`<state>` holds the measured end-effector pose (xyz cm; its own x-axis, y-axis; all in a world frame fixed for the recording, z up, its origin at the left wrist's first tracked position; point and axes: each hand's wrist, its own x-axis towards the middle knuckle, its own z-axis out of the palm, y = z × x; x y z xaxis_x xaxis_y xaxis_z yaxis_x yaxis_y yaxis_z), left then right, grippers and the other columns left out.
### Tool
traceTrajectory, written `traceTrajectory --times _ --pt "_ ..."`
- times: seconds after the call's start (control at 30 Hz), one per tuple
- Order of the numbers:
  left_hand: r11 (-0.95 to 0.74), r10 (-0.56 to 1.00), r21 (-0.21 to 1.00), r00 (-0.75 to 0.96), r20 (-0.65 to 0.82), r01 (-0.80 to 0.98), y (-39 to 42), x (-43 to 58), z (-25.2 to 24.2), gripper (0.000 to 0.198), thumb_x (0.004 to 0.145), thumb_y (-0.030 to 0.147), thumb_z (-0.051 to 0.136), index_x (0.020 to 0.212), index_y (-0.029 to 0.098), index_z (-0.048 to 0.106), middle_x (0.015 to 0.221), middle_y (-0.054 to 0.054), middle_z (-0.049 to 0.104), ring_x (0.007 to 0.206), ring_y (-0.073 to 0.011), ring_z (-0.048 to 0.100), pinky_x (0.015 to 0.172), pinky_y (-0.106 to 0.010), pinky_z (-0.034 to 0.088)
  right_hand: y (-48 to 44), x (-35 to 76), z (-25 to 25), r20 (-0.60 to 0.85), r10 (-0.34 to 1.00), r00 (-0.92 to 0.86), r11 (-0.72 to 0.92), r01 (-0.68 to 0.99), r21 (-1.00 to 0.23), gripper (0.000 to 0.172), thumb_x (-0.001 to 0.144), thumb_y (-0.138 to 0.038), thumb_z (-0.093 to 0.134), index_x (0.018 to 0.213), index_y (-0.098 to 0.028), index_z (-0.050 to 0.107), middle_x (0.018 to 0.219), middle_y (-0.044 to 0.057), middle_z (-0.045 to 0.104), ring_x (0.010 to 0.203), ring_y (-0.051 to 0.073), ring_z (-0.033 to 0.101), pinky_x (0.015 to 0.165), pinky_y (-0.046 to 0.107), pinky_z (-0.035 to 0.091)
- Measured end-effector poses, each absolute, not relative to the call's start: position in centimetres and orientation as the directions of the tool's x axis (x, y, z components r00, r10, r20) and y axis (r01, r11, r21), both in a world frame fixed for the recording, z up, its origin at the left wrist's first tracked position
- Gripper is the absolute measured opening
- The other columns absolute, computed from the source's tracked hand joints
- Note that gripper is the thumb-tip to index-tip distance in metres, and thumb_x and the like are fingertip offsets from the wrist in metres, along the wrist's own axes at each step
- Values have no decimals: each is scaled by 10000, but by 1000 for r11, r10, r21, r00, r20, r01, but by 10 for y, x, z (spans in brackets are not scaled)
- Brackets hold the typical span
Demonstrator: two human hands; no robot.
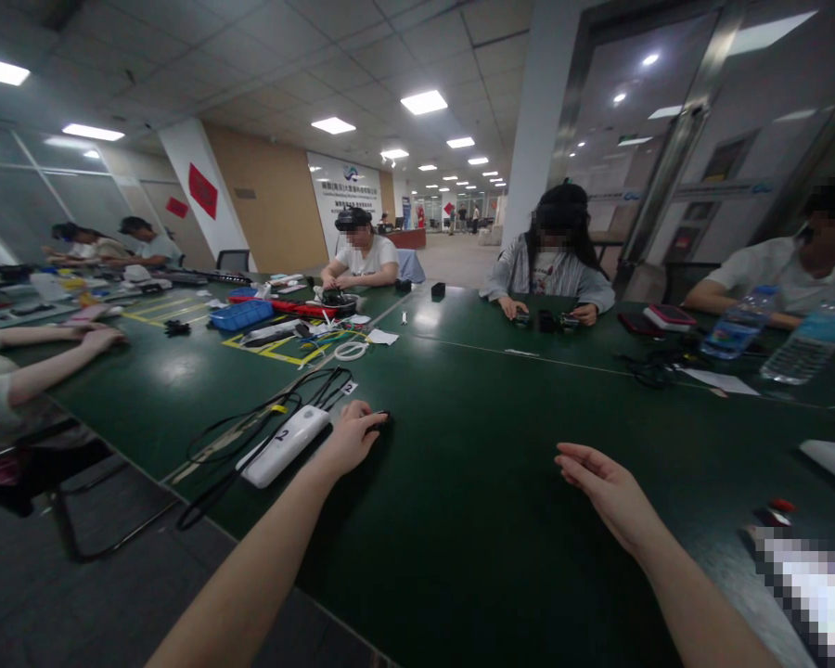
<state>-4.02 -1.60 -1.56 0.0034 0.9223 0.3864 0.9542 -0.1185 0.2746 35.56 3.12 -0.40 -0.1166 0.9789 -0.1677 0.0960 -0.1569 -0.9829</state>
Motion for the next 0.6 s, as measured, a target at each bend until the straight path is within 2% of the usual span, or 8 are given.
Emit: traceTrajectory --times 0.1,0.23,0.43,0.6 --pt "-120 924 312 -9 383 942 -15 -43 -16 327 722 216 511 1034 272 588 1154 -55 449 1103 -255 396 956 -451 304 32 356 -6 -167 979 -121 -157 85 -984 358 602 -352 672 934 -228 625 927 45 650 882 223 577 791 350 462" --pt "-168 958 493 23 286 853 -15 -43 -15 336 760 235 458 1085 245 539 1106 -49 520 1022 -195 495 936 -377 363 34 358 -11 -160 977 -143 -151 71 -986 345 621 -351 660 944 -238 617 946 37 645 908 217 570 808 344 455" --pt "-196 905 668 -130 405 717 -15 -40 -15 325 743 291 499 1053 210 444 977 -30 573 922 -161 553 843 -350 437 34 359 -10 -160 976 -145 -150 76 -986 352 625 -355 660 952 -233 614 932 36 645 901 218 573 807 351 457" --pt "-298 852 700 -150 502 649 -20 -33 -4 263 739 336 516 955 187 495 1007 -48 582 920 -161 560 839 -335 444 35 358 -10 -177 975 -131 -168 76 -983 363 617 -357 664 957 -244 614 941 30 649 917 220 569 794 341 463"
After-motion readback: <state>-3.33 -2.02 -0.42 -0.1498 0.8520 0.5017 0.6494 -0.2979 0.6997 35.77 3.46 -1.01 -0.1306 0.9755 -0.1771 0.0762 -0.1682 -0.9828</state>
